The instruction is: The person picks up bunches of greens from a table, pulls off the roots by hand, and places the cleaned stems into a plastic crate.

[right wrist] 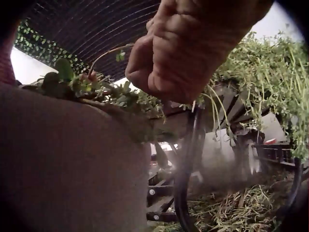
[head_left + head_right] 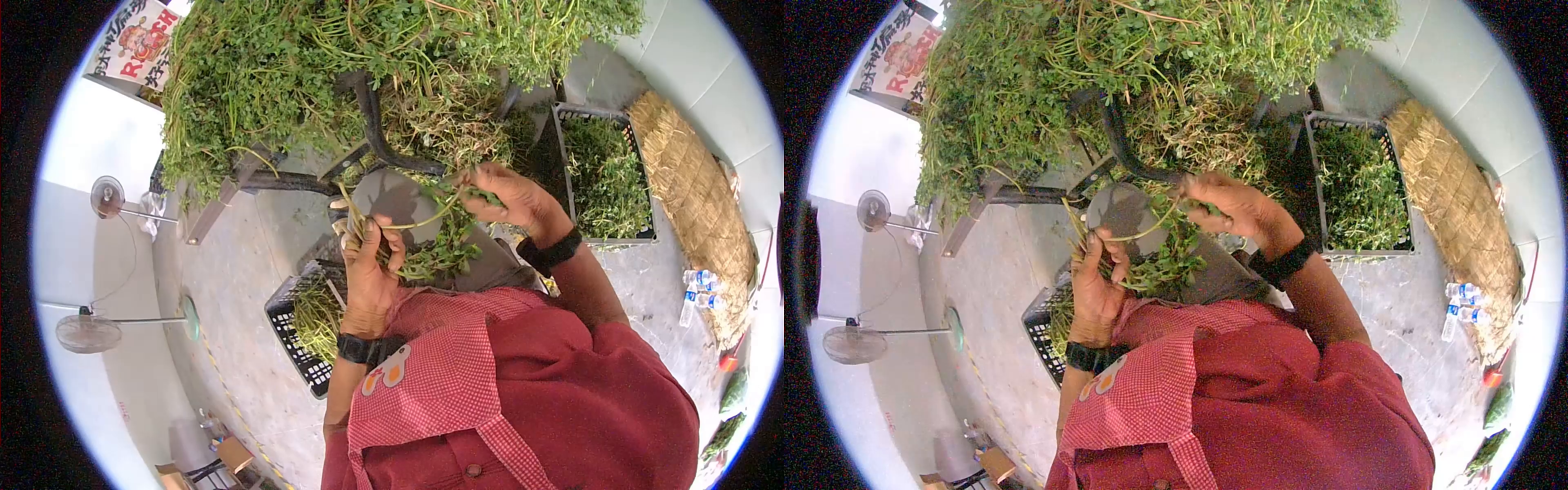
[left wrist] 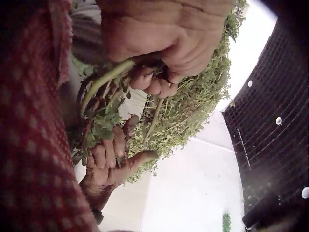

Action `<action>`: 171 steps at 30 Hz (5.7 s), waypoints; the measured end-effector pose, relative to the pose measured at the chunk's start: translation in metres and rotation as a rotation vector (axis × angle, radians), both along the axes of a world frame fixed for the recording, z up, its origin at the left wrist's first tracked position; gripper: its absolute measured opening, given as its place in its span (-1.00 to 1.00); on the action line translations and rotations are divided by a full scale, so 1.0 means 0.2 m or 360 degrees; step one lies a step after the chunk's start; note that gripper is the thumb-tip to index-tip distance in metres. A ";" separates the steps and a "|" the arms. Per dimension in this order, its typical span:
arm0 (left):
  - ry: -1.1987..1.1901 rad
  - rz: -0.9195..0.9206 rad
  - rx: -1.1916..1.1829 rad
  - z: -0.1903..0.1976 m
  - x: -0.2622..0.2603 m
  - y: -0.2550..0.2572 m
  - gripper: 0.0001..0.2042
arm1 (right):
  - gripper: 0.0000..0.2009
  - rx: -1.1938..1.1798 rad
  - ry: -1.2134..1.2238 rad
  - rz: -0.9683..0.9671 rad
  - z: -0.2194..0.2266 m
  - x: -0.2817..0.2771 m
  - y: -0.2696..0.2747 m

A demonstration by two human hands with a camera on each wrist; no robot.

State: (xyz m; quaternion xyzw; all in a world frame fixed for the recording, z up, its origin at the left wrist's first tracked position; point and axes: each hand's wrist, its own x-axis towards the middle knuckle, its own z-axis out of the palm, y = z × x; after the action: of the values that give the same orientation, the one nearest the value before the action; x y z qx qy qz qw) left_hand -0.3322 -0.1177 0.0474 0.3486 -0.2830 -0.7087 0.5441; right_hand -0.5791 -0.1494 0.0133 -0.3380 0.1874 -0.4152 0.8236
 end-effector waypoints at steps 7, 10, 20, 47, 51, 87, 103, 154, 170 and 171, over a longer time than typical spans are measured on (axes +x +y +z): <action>-0.0185 -0.0028 -0.0049 0.00 -0.02 0.01 -0.81 | -0.72 -0.0226 0.0375 0.0141 -0.02 0.07 -0.02; -0.0253 -0.0065 -0.0099 -0.01 -0.01 0.01 -0.81 | -0.76 -0.0055 0.0389 -0.0064 -0.02 0.08 0.01; -0.0050 -0.0008 -0.0045 0.00 0.02 0.03 -0.80 | -0.68 0.0234 0.1110 -0.2064 -0.37 -0.73 -0.17; 0.0108 0.0014 -0.0059 -0.08 0.05 0.01 -0.82 | -0.84 -0.0840 0.2094 -0.1085 0.04 -0.26 -0.06; 0.0014 -0.0049 0.0021 -0.07 0.03 0.01 -0.81 | -0.56 -0.0964 0.3204 -0.1490 -0.11 -0.72 -0.08; 0.0697 -0.0110 -0.0088 -0.27 0.13 -0.02 -0.71 | -0.66 -0.2263 0.1048 0.0187 0.39 1.46 0.09; 0.1070 -0.0123 0.0027 -0.15 0.14 -0.06 -0.70 | -0.70 -0.1400 0.1664 -0.0100 0.24 0.40 0.04; 0.0544 -0.0162 -0.0133 -0.10 0.03 -0.02 -0.74 | -0.85 -0.0471 0.0915 -0.0879 0.20 0.08 -0.09; 0.0504 -0.0115 0.0149 -0.09 0.02 -0.02 -0.75 | -0.78 -0.1770 0.1874 -0.1042 0.11 0.43 0.04; 0.0501 -0.0118 0.0147 -0.09 0.02 -0.02 -0.75 | -0.81 -0.1743 0.1961 -0.1167 0.10 0.42 0.03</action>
State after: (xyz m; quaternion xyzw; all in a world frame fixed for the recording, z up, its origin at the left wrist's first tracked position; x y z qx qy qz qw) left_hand -0.3290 -0.1222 0.0294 0.2473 -0.1740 -0.7864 0.5387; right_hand -0.4957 -0.1443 0.0336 -0.7646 0.4674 -0.4281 0.1167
